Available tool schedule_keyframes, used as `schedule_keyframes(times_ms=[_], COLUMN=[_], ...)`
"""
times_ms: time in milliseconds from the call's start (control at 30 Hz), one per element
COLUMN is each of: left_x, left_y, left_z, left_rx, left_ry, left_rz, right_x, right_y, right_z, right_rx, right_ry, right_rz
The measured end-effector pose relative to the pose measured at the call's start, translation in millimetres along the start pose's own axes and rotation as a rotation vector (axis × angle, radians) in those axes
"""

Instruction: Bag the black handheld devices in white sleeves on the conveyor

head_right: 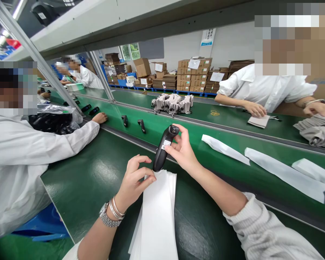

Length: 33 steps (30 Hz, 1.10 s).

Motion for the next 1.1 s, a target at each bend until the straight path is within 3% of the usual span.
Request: schedule_keyframes(times_ms=[267, 467, 567, 833, 967, 1033, 1100], left_x=[0.1, 0.6, 0.6, 0.6, 1.9, 3.6, 5.0], left_y=[-3.0, -2.2, -1.6, -4.0, -8.5, -11.1, -11.7], left_z=[4.2, 5.2, 4.6, 4.9, 1.0, -3.8, -9.5], left_rx=[0.007, -0.031, -0.037, 0.057, 0.149, 0.172, 0.188], left_ry=[-0.055, 0.027, 0.034, -0.016, -0.151, -0.266, -0.369], left_rz=[0.030, 0.016, 0.006, 0.050, 0.198, 0.300, 0.358], right_x=[11.5, 11.6, 11.6, 17.2, 23.7, 31.6, 41.6], right_y=[20.5, 5.2, 1.8, 20.7, 33.8, 45.5, 58.0], right_z=[15.3, -16.2, -24.4, 5.2, 25.5, 36.6, 45.2], right_rx=[0.069, 0.031, 0.027, 0.066, 0.205, 0.178, 0.071], right_ry=[0.076, -0.087, -0.081, 0.023, 0.004, 0.120, 0.333], right_rz=[-0.217, 0.066, 0.081, -0.166, -0.305, -0.441, -0.605])
Point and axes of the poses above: each hand's wrist, its own x-axis away from the middle knuckle, its own y-axis out of the palm, z = x × y, the point moved 4 cm from there along -x, towards the middle knuckle, and after that the axes turned 11 degrees about y, right-handed, at the moved point
